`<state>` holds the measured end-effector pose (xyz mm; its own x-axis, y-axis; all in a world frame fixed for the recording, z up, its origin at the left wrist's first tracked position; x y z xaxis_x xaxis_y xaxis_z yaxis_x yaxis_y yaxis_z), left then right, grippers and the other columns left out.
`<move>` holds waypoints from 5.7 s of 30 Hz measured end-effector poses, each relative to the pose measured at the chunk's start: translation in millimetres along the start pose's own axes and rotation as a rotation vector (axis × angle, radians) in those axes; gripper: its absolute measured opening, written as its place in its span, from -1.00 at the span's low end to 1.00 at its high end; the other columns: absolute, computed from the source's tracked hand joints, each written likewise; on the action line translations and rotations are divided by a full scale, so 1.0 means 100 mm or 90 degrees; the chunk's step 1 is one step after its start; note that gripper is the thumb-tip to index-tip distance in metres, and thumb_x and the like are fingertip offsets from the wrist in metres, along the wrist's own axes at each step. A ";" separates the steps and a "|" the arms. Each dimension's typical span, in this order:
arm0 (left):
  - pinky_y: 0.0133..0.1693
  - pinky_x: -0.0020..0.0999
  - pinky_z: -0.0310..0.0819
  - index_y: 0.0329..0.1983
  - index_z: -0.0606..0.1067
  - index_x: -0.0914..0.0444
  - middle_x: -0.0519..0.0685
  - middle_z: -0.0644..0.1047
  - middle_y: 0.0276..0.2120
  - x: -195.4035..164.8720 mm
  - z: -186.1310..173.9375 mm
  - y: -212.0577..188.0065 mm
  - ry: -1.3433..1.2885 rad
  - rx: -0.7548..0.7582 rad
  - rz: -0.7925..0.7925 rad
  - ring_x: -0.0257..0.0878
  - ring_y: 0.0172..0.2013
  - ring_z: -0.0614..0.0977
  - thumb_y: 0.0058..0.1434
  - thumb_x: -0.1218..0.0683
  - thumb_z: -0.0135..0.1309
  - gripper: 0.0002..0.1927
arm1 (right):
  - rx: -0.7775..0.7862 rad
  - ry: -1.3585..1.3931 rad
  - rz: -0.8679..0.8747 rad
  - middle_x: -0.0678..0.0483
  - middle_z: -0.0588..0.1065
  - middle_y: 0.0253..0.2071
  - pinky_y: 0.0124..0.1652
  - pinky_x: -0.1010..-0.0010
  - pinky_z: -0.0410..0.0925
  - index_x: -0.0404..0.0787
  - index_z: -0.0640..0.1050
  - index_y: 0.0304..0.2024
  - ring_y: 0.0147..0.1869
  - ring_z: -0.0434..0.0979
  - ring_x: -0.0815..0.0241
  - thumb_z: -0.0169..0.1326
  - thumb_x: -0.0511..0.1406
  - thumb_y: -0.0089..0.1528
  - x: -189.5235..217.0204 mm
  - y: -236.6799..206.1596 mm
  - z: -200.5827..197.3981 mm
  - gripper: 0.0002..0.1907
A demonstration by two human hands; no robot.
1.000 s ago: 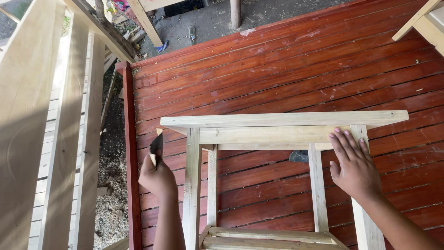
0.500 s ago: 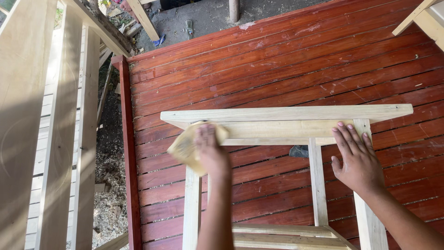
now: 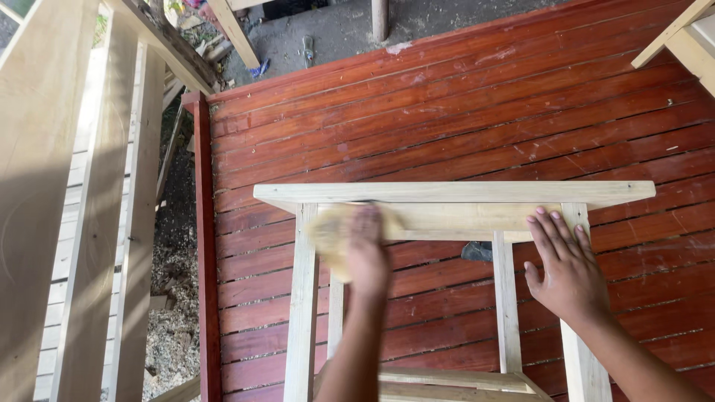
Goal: The person sands a small wooden table frame with sandpaper, rubbing the tabletop, edges, aprons and legs by hand. They briefly use a dark sanding pad on the tabletop and reposition the table to reach different surfaces, continuing to sand the frame throughout.
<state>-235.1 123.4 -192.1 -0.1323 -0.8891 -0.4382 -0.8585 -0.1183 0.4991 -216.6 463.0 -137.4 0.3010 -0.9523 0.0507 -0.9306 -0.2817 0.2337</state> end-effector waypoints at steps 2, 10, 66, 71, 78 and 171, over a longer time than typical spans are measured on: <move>0.40 -0.07 0.14 0.25 0.50 0.30 0.11 0.51 0.26 -0.25 0.08 -0.01 -0.004 0.059 0.107 -0.02 0.32 0.47 0.18 0.42 -0.14 -0.44 | -0.002 0.018 0.001 0.10 0.06 0.58 0.53 0.08 -0.10 -0.05 0.11 0.50 0.63 0.01 0.10 -0.02 -0.14 0.18 0.01 0.00 -0.01 -0.17; 0.45 0.01 0.01 0.32 0.39 0.35 0.10 0.38 0.36 -0.09 -0.17 0.06 0.022 -0.065 -0.046 -0.03 0.41 0.34 0.23 0.38 -0.20 -0.45 | 0.019 0.017 0.006 0.09 0.06 0.57 0.51 0.07 -0.11 -0.07 0.11 0.49 0.62 0.00 0.10 0.02 -0.16 0.17 0.01 0.03 -0.01 -0.16; 0.26 -0.17 0.42 0.07 0.60 0.17 0.07 0.61 0.12 0.01 -0.29 0.58 -0.259 0.353 0.252 0.00 0.24 0.56 0.01 0.49 -0.13 -0.37 | -0.036 0.016 0.091 -0.25 -0.04 0.58 0.53 0.12 -0.12 -0.45 0.09 0.46 0.66 -0.11 -0.11 0.00 -0.43 0.13 -0.19 -0.02 0.09 -0.16; 0.16 -0.21 0.53 0.05 0.55 0.16 0.04 0.63 0.04 -0.62 0.05 0.50 -0.248 0.290 0.253 -0.03 0.14 0.61 0.00 0.46 -0.17 -0.39 | -0.027 0.035 0.111 -0.23 -0.03 0.55 0.51 0.11 -0.12 -0.43 0.10 0.45 0.64 -0.12 -0.11 0.01 -0.44 0.06 -0.19 -0.01 0.10 -0.12; 0.14 -0.07 0.49 0.13 0.49 0.22 0.18 0.57 0.06 -1.10 0.90 0.33 -0.032 0.676 0.101 0.09 0.09 0.59 0.39 0.17 -0.06 -0.73 | -0.086 0.086 0.092 -0.21 0.10 0.54 0.53 0.15 -0.02 -0.37 0.20 0.43 0.64 0.01 -0.13 -0.02 -0.44 0.09 -0.22 -0.03 0.00 -0.20; 0.00 -0.12 0.57 0.00 0.60 0.06 0.07 0.64 -0.02 -2.13 1.13 0.51 -0.286 0.320 0.315 0.01 -0.03 0.67 0.17 0.35 -0.08 -0.54 | 0.047 -0.026 0.165 -0.20 -0.10 0.56 0.47 0.06 -0.11 -0.38 -0.06 0.47 0.62 -0.16 -0.16 0.01 -0.27 0.16 -0.20 -0.30 0.00 -0.09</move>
<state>-307.1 356.9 -157.4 -0.6454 -0.5130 -0.5659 -0.7542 0.5452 0.3659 -194.8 490.2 -145.3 0.0438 -0.9973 0.0597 -0.9885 -0.0346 0.1471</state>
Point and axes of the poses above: each hand's wrist, its own y-axis towards the middle knuckle, its own z-axis out of the palm, x = y × z, the point moved 8 cm from there along y, towards the middle knuckle
